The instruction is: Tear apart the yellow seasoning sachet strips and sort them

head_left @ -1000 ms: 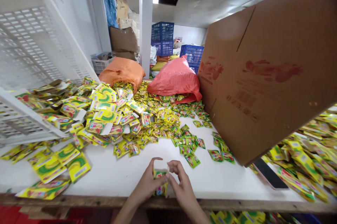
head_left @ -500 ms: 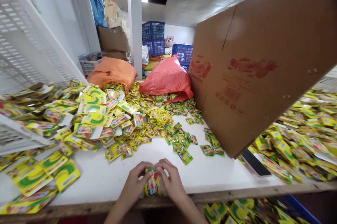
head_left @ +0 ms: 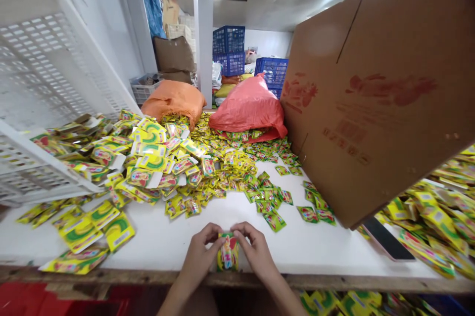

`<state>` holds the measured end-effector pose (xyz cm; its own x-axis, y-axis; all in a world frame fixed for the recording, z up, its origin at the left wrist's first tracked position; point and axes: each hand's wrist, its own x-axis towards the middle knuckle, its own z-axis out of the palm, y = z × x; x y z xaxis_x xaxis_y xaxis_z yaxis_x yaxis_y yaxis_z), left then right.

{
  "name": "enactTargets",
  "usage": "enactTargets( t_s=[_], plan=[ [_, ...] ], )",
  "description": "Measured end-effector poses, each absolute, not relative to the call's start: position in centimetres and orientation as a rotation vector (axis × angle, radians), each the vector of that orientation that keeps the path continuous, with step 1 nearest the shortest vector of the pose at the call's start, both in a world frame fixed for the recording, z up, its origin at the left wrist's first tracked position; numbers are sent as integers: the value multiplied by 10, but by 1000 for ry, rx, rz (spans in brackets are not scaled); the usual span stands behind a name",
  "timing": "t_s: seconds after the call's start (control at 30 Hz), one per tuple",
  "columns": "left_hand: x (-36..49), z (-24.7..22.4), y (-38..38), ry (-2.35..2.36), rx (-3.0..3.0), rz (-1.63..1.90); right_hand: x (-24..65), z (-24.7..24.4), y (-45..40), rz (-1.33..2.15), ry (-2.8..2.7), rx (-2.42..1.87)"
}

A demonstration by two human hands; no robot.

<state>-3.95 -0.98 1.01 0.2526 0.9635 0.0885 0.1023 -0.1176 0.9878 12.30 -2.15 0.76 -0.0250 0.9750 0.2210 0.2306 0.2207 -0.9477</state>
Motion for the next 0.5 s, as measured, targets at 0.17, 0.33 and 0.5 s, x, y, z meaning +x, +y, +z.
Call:
enactTargets(
  t_s=[0.17,0.33,0.5],
  plan=[
    [-32,8,-10,1019,1372,1186,121,8,-25,782,-1451,-1237],
    [-32,11,-16,1042,1466,1173,122,15,-29,780,-1588,-1146],
    [-31,14,-18,1107,1497,1197,121,21,-33,743,-1612,-1197]
  ],
)
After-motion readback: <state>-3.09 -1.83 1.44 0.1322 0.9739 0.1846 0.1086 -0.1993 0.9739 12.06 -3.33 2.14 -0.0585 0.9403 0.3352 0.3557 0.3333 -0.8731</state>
